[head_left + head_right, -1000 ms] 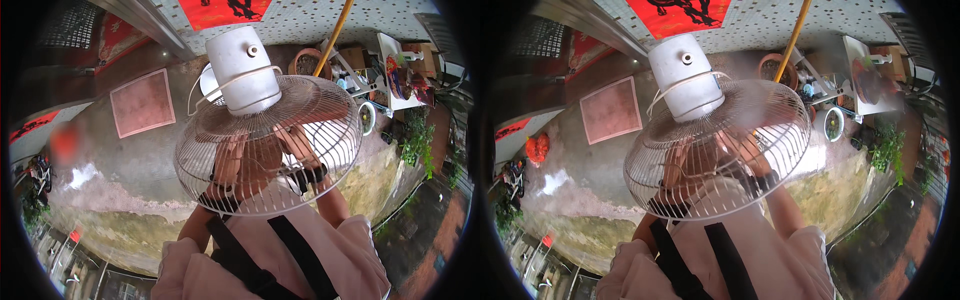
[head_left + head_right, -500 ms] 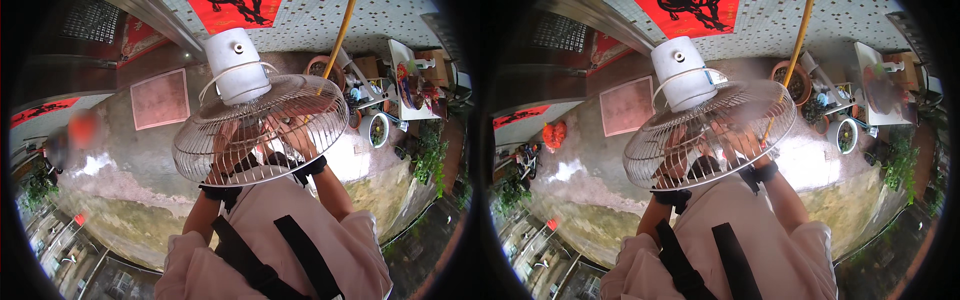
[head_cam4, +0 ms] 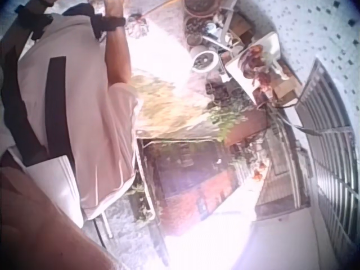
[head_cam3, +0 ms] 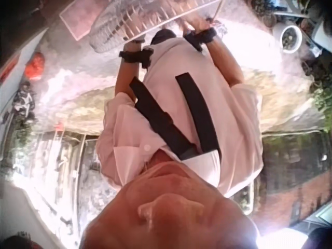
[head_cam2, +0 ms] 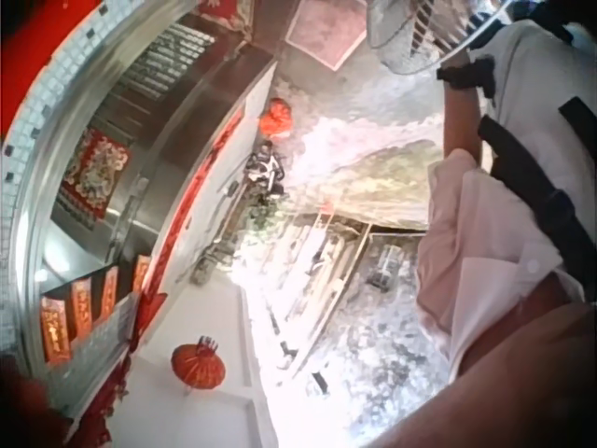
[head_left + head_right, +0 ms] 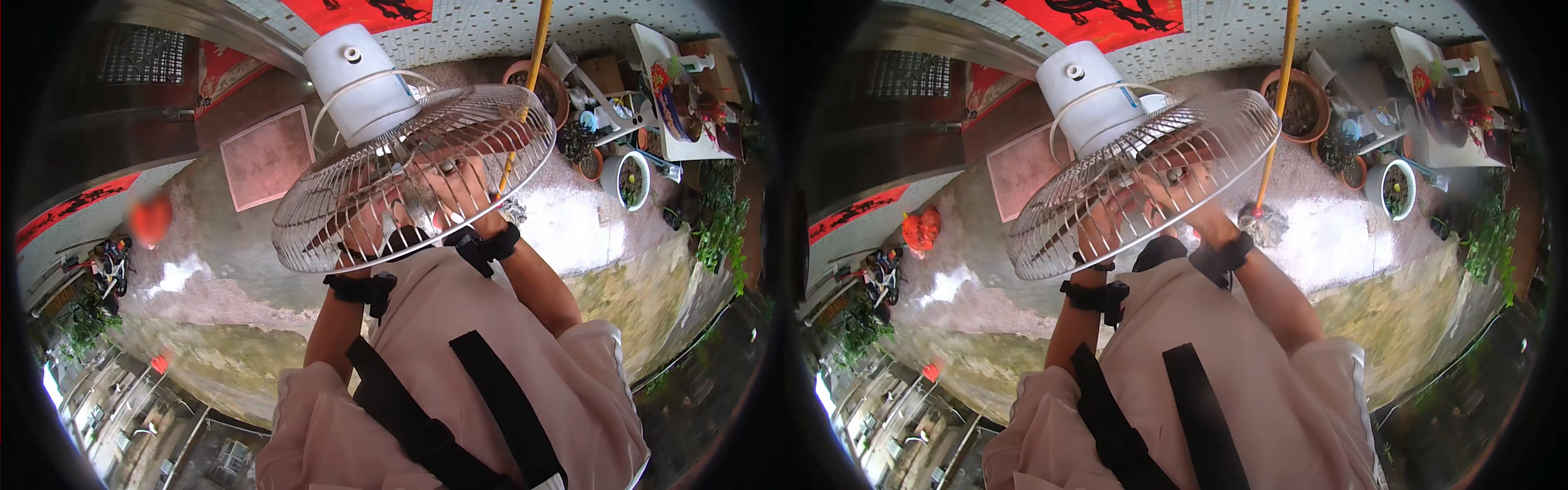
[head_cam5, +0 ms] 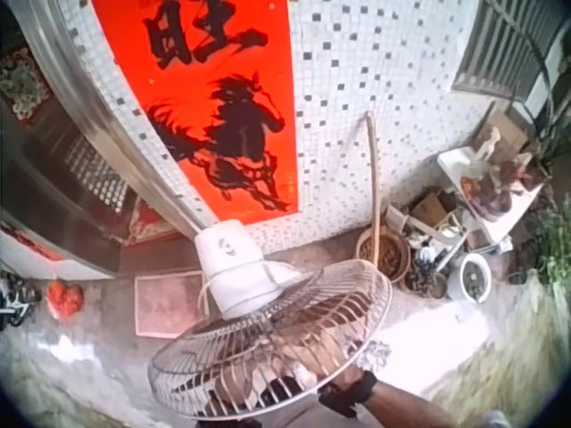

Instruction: The recorder uses a screwdriver to disassemble parts of a standing floor fan, moves it to the patio, and continues working on it.

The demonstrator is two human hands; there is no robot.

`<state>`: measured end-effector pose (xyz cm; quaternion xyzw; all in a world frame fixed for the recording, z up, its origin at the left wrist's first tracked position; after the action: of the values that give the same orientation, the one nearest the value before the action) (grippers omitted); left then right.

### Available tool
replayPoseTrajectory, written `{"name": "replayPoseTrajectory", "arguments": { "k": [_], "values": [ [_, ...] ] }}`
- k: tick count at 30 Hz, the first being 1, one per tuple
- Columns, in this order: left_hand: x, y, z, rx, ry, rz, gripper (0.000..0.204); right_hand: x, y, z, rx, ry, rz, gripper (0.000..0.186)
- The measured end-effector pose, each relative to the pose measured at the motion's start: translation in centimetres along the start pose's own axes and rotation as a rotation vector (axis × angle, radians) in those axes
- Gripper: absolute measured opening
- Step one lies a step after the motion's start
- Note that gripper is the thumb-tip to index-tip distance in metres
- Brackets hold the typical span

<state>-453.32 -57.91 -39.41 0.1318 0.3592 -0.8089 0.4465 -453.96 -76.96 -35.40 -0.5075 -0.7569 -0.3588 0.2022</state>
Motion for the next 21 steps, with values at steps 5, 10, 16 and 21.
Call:
{"name": "replayPoseTrajectory", "arguments": {
  "k": [5, 10, 16, 21],
  "values": [
    [0.6, 0.5, 0.0, -0.134, 0.330, -0.018, 0.042, 2.1, 1.3, -3.4, -0.258, -0.377, -0.350, 0.033],
    [-0.8, 0.9, 1.1, -0.092, 0.104, 0.017, 0.037, -1.0, 2.4, -0.4, -0.179, 0.612, 0.645, 0.051],
    [-0.7, 1.9, -0.1, -0.109, 0.086, 0.071, 0.036, -2.1, 2.0, 0.5, -0.276, 0.676, 0.405, 0.051],
    [0.2, 2.2, -1.8, -0.073, 0.157, 0.103, 0.039, -1.7, 1.6, 0.5, -0.351, 0.737, 0.414, 0.038]
  ]
}}
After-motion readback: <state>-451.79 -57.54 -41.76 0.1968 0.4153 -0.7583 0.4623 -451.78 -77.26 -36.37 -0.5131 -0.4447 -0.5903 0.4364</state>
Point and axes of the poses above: each hand's wrist, its own y-axis towards the middle knuckle, its own z-axis out of the palm, x = y × z, the point moved 3 cm from there along y, towards the middle knuckle, and after that the axes turned 8 degrees about -z, right-handed, at the moved point
